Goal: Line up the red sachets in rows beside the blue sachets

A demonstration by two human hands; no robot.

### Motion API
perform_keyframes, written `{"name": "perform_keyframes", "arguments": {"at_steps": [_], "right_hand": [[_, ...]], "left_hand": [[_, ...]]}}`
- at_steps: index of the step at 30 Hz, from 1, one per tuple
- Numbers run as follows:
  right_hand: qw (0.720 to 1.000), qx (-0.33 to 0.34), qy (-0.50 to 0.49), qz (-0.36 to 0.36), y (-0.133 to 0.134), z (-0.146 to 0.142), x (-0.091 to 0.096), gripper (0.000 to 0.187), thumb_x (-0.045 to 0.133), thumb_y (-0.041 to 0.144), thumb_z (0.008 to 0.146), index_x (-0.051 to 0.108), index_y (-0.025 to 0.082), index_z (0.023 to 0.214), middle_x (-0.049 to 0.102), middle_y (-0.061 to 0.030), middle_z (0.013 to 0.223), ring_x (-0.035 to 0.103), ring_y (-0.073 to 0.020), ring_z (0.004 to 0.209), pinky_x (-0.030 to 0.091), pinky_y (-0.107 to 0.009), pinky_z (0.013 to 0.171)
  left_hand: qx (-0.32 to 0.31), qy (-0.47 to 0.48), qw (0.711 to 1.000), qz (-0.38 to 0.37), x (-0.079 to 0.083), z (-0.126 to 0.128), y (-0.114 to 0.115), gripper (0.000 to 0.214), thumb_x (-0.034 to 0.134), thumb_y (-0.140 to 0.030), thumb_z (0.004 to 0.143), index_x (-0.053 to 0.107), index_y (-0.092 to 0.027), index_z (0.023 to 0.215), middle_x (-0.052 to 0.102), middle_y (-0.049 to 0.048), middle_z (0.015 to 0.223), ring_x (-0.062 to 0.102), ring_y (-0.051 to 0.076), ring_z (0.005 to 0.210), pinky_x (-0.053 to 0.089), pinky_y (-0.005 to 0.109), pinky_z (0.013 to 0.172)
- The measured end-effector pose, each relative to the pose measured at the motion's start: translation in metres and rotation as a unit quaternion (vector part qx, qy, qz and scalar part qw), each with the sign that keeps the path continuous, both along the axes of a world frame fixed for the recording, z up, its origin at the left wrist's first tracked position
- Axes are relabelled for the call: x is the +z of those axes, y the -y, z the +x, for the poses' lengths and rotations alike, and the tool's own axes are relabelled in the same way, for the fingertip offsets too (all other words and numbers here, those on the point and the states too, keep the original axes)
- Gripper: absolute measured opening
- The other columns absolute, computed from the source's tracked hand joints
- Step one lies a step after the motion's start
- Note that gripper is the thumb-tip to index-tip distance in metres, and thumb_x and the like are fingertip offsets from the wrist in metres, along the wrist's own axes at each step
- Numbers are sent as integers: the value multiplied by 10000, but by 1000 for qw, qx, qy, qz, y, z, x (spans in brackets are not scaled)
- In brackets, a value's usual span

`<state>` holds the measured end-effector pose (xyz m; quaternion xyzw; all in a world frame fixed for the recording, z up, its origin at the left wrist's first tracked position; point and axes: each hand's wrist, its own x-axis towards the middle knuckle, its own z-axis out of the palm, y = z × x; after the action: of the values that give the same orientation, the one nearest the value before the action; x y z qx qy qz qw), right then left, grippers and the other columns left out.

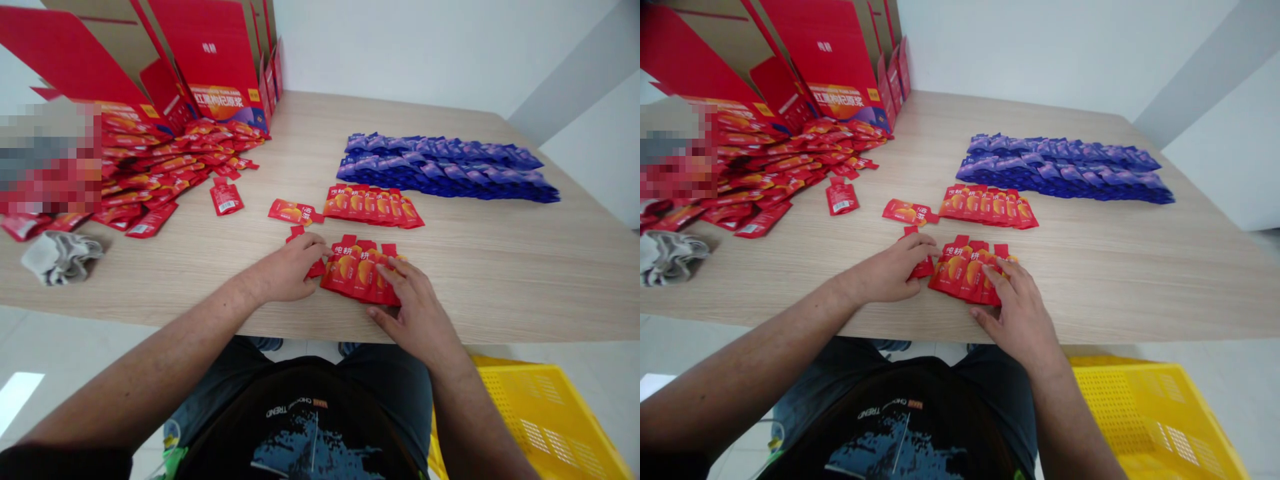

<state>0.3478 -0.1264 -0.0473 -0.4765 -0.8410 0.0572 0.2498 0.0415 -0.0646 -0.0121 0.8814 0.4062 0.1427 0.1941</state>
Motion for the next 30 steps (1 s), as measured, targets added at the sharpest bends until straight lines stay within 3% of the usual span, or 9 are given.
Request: {"name": "perform_keyframes", "arguments": {"at_steps": [7,12,17,19,23,26,30], "right_hand": [[1000,-6,0,-2,1,-1,0,691,686,509,990,514,200,1584,516,-203,1598,454,-409,1505,435,-678,1220],[1000,-11,-3,-9,1,-2,0,696,688,507,986,501,232,1598,520,-187,1597,461,-407,1503,435,-684,1217],[1000,-11,-6,-11,2,-2,0,706,693,505,982,496,232,1603,521,-191,1596,466,-409,1501,434,-690,1213],[1000,-10,-9,-13,2,-1,0,712,697,502,980,493,227,1604,520,-194,1597,463,-409,1502,429,-688,1217],[1000,-6,-17,-22,2,0,0,729,705,510,975,487,229,1612,515,-192,1607,452,-406,1510,419,-688,1224],[999,-6,-23,-29,1,0,1,732,702,513,977,479,248,1622,512,-180,1615,455,-399,1509,420,-685,1223],[999,-5,-29,-28,1,0,3,725,703,518,980,492,236,1614,520,-185,1606,465,-391,1496,430,-671,1220]], "left_hand": [[-46,40,998,-27,-1,3,9,691,605,5,712,571,-183,1377,518,163,1501,542,307,1449,481,491,1238],[-79,41,996,-27,-4,13,15,697,570,37,739,545,-212,1389,507,151,1546,505,300,1502,487,496,1229],[-108,55,993,-15,8,7,13,723,625,-42,714,528,-195,1415,510,174,1561,499,318,1500,484,498,1226],[-76,74,994,11,14,-2,1,668,627,-95,743,535,-206,1395,570,159,1504,532,307,1457,476,503,1228],[75,28,994,77,13,-23,-46,539,516,-106,834,588,-166,1365,644,148,1421,580,284,1389,448,478,1234],[159,-60,983,72,2,-34,-84,565,495,-166,930,547,-131,1491,601,161,1536,525,278,1469,388,438,1270],[201,-179,963,28,-1,-40,-109,713,570,-347,981,400,-168,1649,533,195,1617,507,346,1479,406,487,1225]]}}
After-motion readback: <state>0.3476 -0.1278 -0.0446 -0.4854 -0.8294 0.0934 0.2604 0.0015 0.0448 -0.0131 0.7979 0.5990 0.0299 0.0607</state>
